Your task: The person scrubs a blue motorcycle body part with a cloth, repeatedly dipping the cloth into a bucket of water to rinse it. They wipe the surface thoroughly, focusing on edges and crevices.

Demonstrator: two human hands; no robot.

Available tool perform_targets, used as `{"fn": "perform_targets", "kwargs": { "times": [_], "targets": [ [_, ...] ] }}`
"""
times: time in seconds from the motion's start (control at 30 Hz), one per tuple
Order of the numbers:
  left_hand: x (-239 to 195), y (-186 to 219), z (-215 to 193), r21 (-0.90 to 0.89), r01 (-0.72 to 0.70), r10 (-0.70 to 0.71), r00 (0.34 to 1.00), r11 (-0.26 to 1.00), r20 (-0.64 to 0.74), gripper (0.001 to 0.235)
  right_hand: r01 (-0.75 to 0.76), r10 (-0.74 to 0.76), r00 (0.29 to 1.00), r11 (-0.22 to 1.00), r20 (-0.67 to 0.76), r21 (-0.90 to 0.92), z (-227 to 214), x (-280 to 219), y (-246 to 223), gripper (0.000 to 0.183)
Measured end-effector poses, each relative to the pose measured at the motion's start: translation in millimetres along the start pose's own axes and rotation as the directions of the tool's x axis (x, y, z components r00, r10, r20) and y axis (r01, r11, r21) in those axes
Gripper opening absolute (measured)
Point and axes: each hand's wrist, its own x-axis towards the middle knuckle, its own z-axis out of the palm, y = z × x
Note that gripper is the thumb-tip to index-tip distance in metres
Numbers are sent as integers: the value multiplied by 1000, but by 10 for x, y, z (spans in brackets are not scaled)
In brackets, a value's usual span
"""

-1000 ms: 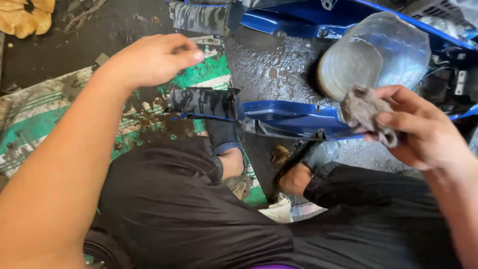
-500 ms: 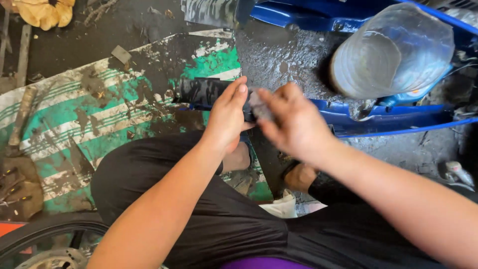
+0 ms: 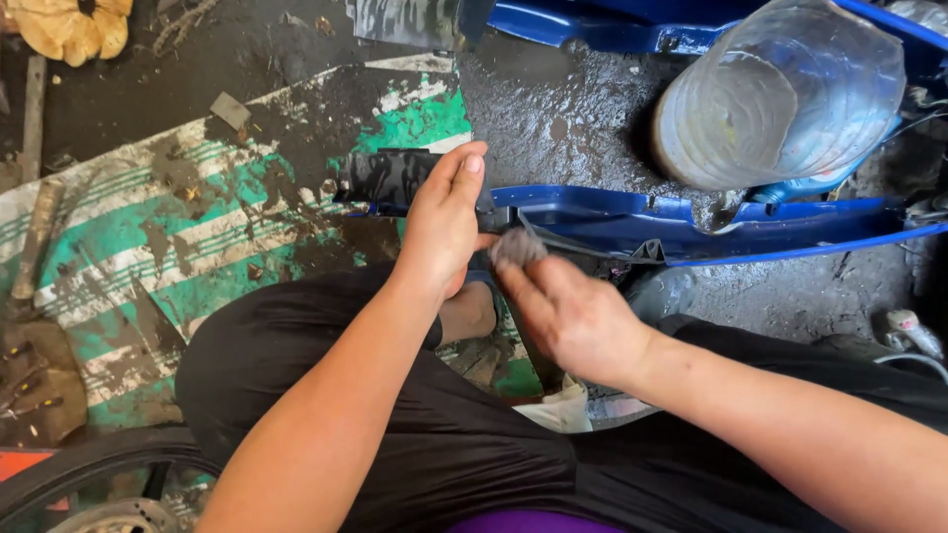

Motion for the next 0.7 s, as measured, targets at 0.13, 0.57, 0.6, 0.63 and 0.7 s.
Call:
{"fn": "perform_targets", "kwargs": {
  "times": [0.13, 0.57, 0.6, 0.63, 0.7],
  "targets": [
    [256, -329, -61, 200, -126, 145, 986, 972, -86, 40, -82, 79, 996, 991, -30, -109, -37, 278, 6, 49],
    [59, 16, -14, 162, 40, -20, 993, 986, -120, 39, -127, 128, 992, 987, 6, -101, -217, 479, -39, 48],
    [25, 79, -4, 163, 35, -16, 993, 986, -117, 39, -127, 128, 992, 986, 2, -104, -137, 435, -39, 48],
    [-35, 130, -9, 115, 65, -52, 992, 991, -113, 38, -114, 118, 992, 991, 53, -65, -59, 380, -68, 46],
    [-82, 158, -23, 69, 91, -83, 991, 993, -101, 36, -106, 108, 989, 994, 99, -32, 3, 267, -81, 44]
  ]
}}
